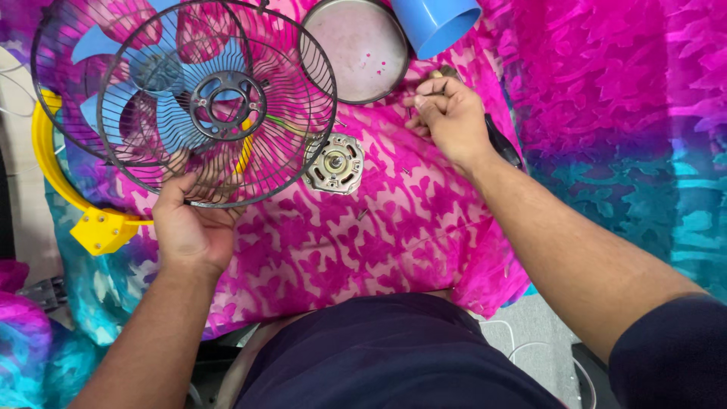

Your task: The person disassembles a small electric fan by removing the motor housing and then reassembles it. They use a screwdriver to remove screws from the motor casing, separate the housing, and then place the motor back into the fan cage, securing it with screws.

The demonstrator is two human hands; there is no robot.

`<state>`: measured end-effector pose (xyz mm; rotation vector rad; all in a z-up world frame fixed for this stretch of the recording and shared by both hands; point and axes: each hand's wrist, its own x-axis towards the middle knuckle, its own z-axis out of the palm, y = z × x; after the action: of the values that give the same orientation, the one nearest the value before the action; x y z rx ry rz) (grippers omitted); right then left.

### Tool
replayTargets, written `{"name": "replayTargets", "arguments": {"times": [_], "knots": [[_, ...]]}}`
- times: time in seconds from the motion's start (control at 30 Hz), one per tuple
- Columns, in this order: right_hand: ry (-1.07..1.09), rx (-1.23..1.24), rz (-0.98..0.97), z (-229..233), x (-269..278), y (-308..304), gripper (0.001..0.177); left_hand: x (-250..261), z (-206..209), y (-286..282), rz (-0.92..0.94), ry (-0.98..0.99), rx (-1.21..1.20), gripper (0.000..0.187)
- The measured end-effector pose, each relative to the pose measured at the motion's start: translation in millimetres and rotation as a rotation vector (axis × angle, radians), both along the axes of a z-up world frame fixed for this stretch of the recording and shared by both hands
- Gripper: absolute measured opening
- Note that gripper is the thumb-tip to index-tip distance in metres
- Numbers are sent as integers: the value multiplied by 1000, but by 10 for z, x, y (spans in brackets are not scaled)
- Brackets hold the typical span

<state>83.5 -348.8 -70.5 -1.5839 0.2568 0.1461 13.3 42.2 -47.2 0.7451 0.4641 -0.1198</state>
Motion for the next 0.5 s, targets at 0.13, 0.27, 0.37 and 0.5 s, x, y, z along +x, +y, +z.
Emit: {"name": "replayTargets", "arguments": {"times": [0.13,0.27,0.37,0.5], "knots": [[-66,250,-56,386,-140,41,18,5,76,-33,-25,9,-4,22],[-112,334,-70,711,-215,79,17,8,230,-121,-43,11,7,28],[-145,381,-44,852,-240,113,18,4,355,-192,-91,-90,-32,34],[-158,428,-30,939,-283,177,18,7,466,-265,-113,-180,-76,40]]}}
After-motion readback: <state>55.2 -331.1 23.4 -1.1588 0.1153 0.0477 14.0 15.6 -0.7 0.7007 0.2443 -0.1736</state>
